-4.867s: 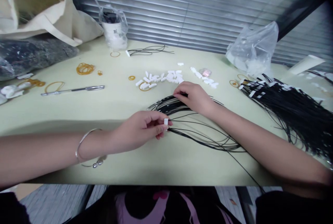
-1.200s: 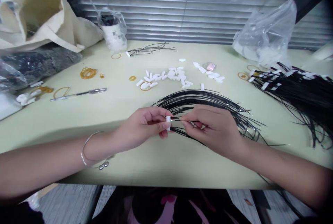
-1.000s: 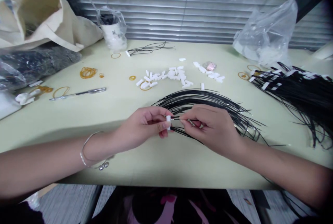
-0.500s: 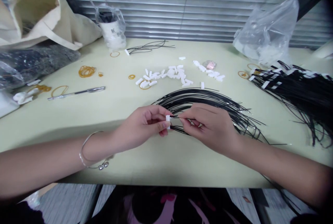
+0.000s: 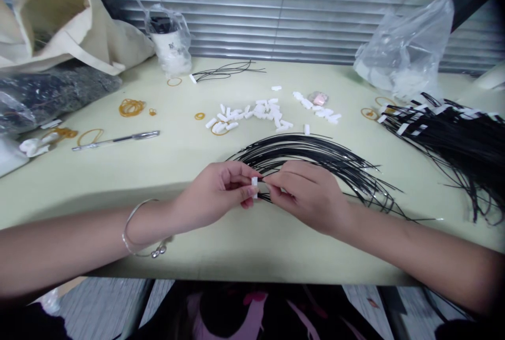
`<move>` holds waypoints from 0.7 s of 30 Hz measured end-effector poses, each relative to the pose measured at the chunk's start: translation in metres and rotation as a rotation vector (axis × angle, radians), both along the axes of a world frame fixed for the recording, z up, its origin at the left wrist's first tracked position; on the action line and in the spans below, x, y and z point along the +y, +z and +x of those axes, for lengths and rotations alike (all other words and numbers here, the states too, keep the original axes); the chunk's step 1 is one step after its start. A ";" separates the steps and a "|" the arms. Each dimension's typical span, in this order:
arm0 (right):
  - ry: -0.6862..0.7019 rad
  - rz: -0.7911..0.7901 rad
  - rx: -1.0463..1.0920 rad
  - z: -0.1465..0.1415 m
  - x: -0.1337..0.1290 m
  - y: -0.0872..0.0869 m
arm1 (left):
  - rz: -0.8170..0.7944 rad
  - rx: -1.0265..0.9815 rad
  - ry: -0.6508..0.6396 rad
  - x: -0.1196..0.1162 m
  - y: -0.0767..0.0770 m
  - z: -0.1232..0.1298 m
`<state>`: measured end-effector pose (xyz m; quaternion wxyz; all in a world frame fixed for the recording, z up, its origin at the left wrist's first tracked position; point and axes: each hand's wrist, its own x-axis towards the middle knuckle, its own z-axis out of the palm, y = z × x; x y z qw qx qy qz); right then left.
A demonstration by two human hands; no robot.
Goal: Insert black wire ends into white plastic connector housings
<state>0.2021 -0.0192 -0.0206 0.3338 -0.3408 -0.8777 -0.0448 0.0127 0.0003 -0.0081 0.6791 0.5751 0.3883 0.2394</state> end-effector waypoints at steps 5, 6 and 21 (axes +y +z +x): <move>0.114 -0.238 -0.013 0.017 0.017 0.030 | 0.002 -0.027 -0.004 -0.002 0.003 0.001; 0.102 -0.319 -0.027 0.028 0.027 0.038 | 0.003 -0.028 0.000 -0.002 0.004 0.001; -0.584 -0.591 -0.192 0.145 0.167 0.024 | 0.012 -0.020 -0.077 -0.002 0.001 -0.001</move>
